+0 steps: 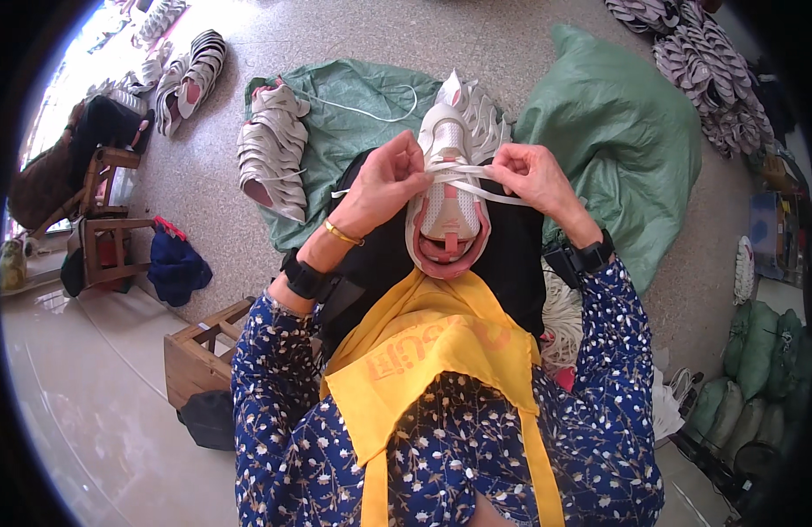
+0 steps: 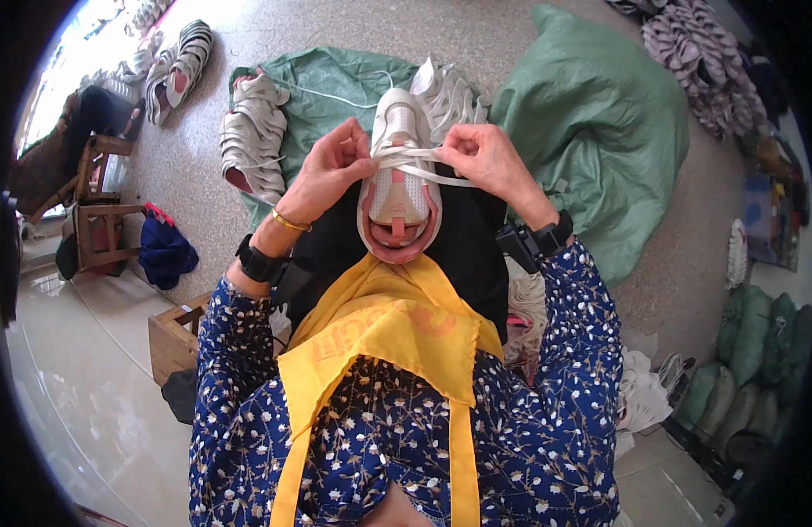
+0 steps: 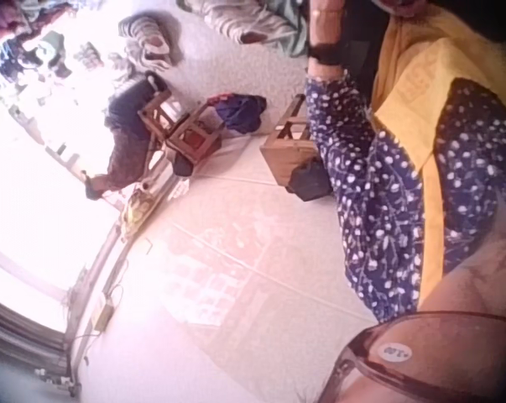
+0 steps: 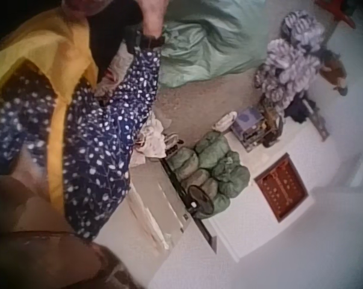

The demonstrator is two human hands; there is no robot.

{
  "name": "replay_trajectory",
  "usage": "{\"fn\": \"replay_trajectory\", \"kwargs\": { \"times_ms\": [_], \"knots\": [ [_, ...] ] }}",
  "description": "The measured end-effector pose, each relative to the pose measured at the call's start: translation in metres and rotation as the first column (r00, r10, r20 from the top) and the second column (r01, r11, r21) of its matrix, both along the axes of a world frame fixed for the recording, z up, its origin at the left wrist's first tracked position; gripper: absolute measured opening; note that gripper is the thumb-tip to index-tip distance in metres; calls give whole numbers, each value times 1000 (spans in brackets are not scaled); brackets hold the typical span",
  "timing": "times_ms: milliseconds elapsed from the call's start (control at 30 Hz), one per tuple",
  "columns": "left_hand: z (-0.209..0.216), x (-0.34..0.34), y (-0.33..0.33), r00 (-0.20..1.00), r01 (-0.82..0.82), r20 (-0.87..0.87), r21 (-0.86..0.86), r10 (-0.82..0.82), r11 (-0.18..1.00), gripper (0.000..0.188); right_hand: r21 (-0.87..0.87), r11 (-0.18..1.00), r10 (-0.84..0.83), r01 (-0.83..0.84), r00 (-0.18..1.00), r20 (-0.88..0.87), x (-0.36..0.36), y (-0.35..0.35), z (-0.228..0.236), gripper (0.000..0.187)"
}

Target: The person sits on the floor and laces a white sneaker with pink accents. They thread the white laces through the eyelets, pull them tight, and tie a knot at the top. The person then places the finished shoe on a pile of other shoes.

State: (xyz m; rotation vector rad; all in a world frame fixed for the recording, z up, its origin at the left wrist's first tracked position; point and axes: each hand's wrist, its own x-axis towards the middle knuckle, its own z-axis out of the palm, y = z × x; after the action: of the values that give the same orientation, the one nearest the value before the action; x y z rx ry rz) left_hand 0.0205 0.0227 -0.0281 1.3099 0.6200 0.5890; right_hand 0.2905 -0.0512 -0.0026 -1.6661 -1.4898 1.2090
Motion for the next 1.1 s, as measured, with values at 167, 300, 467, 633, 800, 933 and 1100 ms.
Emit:
{"fn": "replay_trajectory", "kwargs": {
  "times_ms": [167, 300, 467, 633, 800, 933, 1100],
  "knots": [
    [15, -16, -3, 997, -45, 62, -85, 51, 995, 22, -2, 998, 64, -64, 996, -64, -4, 0, 2, 11],
    [40, -55, -3, 996, -82, 18, -99, 84, 992, 22, 20, 1000, 28, -24, 972, -233, -17, -1, -3, 14],
    [38, -127, 5, 982, -182, -65, -83, 176, 980, 23, 104, 994, 29, -16, 992, -123, -19, -9, -1, 21],
    [19, -113, -16, 971, -151, -186, -5, 147, 989, 21, 183, 983, -8, -12, 994, 110, -23, -21, 8, 20],
    [15, -93, -20, 931, 0, -348, 303, 111, 953, 23, 292, 956, -48, -41, 956, 290, -35, -35, 32, 17],
    [35, -71, -24, 918, 47, -345, 588, 198, 807, 25, 330, 942, -55, -64, 939, 339, -34, -48, 29, 20],
    [36, -69, -19, 900, 34, -315, 741, 302, 671, 15, 381, 922, -93, -72, 913, 398, -36, -54, 23, 10]
  ]
}}
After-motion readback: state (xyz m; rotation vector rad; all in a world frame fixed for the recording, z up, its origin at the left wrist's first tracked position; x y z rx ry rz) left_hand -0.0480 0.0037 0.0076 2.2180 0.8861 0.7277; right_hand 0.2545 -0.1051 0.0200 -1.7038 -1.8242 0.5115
